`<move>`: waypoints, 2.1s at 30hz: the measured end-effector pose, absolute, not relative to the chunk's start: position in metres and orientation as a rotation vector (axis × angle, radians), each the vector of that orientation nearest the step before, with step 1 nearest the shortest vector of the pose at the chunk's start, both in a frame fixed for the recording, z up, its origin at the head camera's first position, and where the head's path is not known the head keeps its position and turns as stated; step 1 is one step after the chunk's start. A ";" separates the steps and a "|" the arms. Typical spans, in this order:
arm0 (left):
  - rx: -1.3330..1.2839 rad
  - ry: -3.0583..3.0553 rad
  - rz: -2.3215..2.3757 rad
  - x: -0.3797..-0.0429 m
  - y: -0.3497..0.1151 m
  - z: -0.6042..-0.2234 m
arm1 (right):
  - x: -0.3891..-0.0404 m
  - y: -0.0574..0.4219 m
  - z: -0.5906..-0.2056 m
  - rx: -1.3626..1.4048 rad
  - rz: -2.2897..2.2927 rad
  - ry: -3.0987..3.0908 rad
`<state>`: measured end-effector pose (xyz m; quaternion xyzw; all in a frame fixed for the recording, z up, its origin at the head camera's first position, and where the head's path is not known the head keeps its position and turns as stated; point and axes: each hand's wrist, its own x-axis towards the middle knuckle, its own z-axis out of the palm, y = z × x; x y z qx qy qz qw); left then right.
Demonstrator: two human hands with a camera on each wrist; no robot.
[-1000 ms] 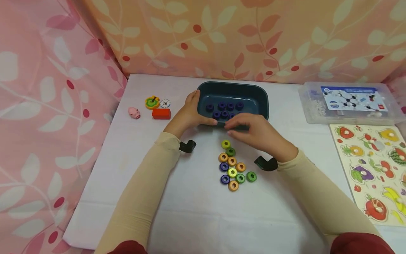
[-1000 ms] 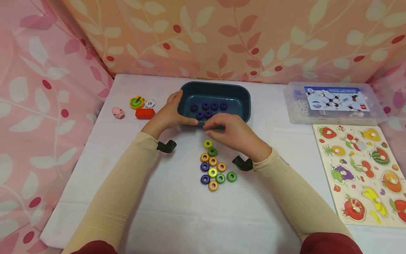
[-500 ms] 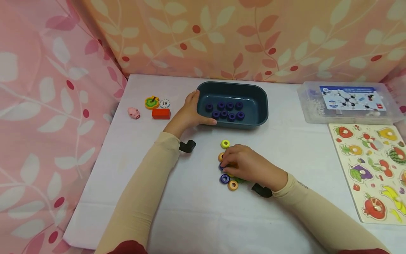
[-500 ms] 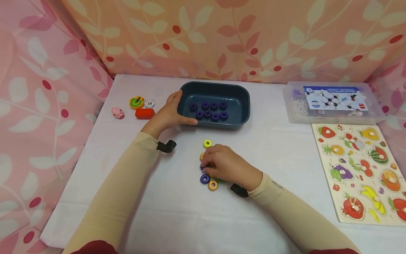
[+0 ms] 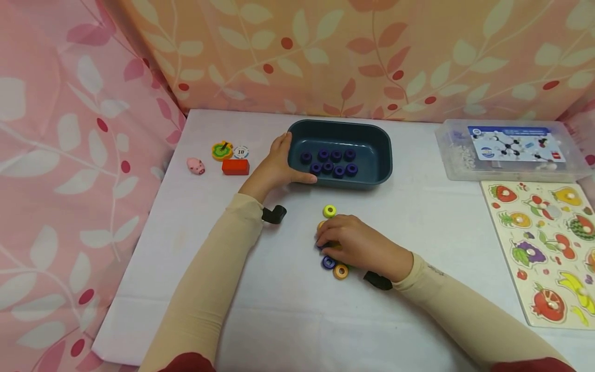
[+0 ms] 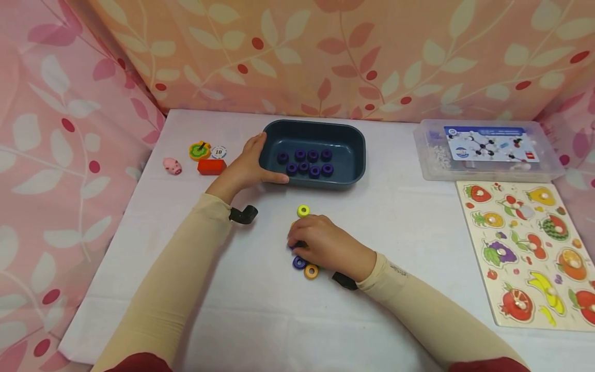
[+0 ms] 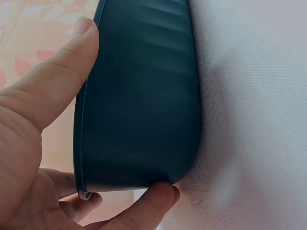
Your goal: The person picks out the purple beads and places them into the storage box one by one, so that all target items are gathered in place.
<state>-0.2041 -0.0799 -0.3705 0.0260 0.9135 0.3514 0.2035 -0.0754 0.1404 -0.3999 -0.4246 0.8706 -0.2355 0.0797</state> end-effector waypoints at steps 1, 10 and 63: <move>0.072 2.550 0.978 -0.204 -0.080 -0.371 | -0.075 0.140 -0.400 -1.277 -0.705 2.602; 0.083 2.551 0.983 -0.206 -0.080 -0.373 | -0.082 0.148 -0.384 -1.183 -0.866 2.557; 0.058 2.548 0.970 -0.208 -0.082 -0.376 | -0.081 0.175 -0.388 -1.213 -1.110 2.511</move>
